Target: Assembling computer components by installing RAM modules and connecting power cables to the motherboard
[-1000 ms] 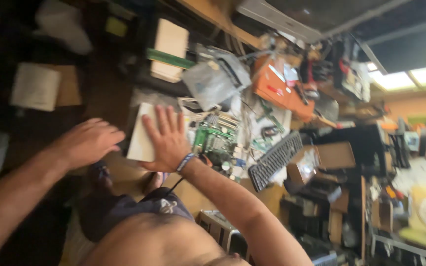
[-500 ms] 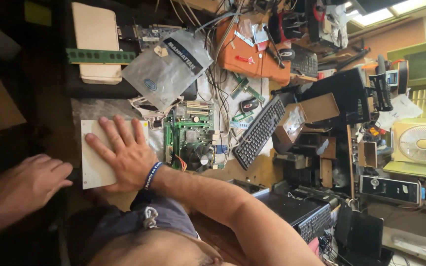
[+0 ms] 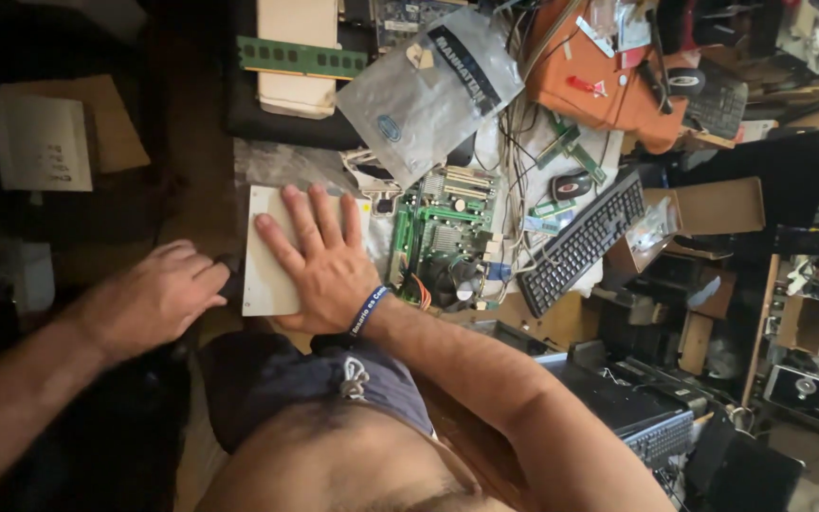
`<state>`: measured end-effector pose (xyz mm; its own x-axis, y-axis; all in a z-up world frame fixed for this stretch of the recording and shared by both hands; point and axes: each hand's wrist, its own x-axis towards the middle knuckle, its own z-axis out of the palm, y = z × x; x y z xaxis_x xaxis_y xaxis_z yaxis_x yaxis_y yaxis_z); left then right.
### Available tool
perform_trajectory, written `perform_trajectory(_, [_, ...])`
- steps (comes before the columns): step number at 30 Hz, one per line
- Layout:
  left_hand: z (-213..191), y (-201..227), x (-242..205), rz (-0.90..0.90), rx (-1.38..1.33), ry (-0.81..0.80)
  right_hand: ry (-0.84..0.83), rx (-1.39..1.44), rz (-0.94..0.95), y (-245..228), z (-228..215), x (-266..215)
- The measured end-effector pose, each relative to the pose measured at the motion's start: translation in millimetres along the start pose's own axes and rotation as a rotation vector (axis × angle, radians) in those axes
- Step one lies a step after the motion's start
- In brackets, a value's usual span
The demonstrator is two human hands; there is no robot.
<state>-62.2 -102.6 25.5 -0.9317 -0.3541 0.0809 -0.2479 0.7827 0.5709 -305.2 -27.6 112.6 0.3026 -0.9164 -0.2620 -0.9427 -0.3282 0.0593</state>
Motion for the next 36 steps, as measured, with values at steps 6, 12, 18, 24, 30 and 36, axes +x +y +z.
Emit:
perform_trajectory(6, [11, -18, 8, 0.130, 0.098, -0.129, -0.008, 0.029, -0.001, 0, -2, 1])
perform_trajectory(12, [2, 0, 1, 0.006, 0.017, -0.049, -0.019, 0.026, -0.014, 1, -2, 0])
perform_trajectory(18, [12, -20, 7, 0.098, -0.022, -0.159, 0.004, 0.035, -0.007, 0, 0, 1])
perform_trajectory(24, [-1, -2, 6, 0.060, 0.066, -0.091, -0.018, 0.024, -0.012, 1, 0, 1])
perform_trajectory(30, [7, -9, 3, 0.109, 0.049, -0.081, -0.106, 0.001, -0.016, 0, 1, 4])
perform_trajectory(36, [5, -6, -8, -0.031, 0.294, -0.138, -0.044, -0.175, 0.026, 2, -3, -5])
